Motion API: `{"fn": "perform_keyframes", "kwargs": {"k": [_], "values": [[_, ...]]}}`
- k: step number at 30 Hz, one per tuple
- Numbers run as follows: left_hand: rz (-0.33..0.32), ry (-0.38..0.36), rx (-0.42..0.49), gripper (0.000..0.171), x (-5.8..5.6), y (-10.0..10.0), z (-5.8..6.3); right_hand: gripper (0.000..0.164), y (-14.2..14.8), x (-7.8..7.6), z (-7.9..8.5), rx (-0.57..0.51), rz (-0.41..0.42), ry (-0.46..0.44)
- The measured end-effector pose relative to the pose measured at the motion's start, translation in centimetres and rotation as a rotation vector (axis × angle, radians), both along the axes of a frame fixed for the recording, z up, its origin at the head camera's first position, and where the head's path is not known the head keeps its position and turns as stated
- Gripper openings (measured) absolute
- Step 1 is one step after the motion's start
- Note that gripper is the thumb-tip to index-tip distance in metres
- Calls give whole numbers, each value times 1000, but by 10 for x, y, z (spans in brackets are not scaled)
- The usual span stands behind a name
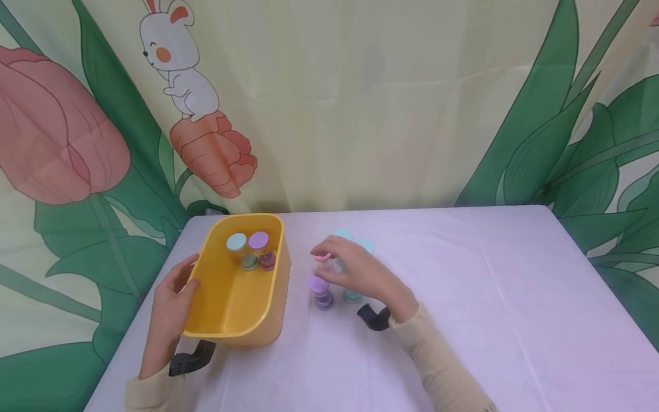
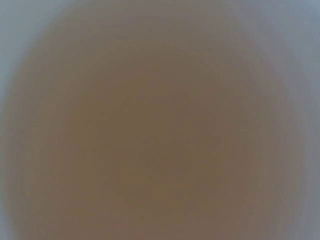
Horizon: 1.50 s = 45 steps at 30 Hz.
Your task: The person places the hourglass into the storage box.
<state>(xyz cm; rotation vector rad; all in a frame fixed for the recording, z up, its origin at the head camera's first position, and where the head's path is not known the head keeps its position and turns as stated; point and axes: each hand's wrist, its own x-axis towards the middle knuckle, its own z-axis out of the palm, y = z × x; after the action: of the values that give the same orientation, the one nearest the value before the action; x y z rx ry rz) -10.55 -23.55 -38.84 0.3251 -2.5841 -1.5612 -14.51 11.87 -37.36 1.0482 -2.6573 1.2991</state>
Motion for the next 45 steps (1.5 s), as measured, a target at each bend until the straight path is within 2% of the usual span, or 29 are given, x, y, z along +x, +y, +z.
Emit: {"fn": "perform_keyframes", "kwargs": {"k": [9, 21, 34, 38, 45], "values": [[11, -14, -7, 49, -1, 2, 1, 32, 19, 9, -7, 31, -63, 13], [19, -13, -15, 49, 0, 2, 1, 34, 33, 11, -19, 23, -49, 74], [23, -17, -23, 48, 0, 3, 1, 44, 43, 15, -29, 48, -77, 13], [24, -20, -24, 48, 1, 3, 1, 45, 44, 15, -34, 36, -80, -42], [24, -13, -19, 49, 1, 3, 1, 45, 46, 13, -42, -48, -72, -149]]}}
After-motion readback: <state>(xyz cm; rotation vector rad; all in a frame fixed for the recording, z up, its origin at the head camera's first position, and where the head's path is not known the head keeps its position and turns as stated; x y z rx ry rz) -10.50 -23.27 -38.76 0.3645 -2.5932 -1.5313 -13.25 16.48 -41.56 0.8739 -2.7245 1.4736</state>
